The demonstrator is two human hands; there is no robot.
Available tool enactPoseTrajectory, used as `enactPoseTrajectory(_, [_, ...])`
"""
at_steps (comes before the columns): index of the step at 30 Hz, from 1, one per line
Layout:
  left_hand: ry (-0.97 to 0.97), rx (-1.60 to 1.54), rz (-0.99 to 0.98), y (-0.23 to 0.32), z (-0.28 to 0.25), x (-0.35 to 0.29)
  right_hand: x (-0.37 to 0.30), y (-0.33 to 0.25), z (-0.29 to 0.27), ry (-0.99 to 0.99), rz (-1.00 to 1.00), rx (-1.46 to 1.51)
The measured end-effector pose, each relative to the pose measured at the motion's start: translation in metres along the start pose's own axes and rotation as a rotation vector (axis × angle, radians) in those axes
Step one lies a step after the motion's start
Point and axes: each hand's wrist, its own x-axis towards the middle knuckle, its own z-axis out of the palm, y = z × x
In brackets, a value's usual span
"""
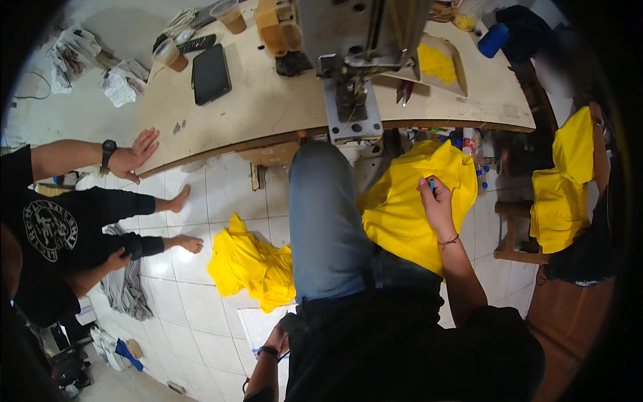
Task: The person picks up yellow shirts and uses a blue marker to make marks on the fabric. They handle multiple shirts one at a time, folding and unfolding them to mark different areas. The marked shirts are placed on the floor.
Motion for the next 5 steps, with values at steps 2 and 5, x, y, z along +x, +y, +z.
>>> enactPoseTrajectory(2, [0.300, 0.312, 0.085, 0.002, 0.006, 0.008, -0.003, 0.000, 0.000, -0.005, -0.042, -0.001])
enactPoseTrajectory(5, [0.278, 0.341, 0.106, 0.017, -0.010, 0.008, -0.007, -0.003, -0.002, -0.011, -0.033, -0.011])
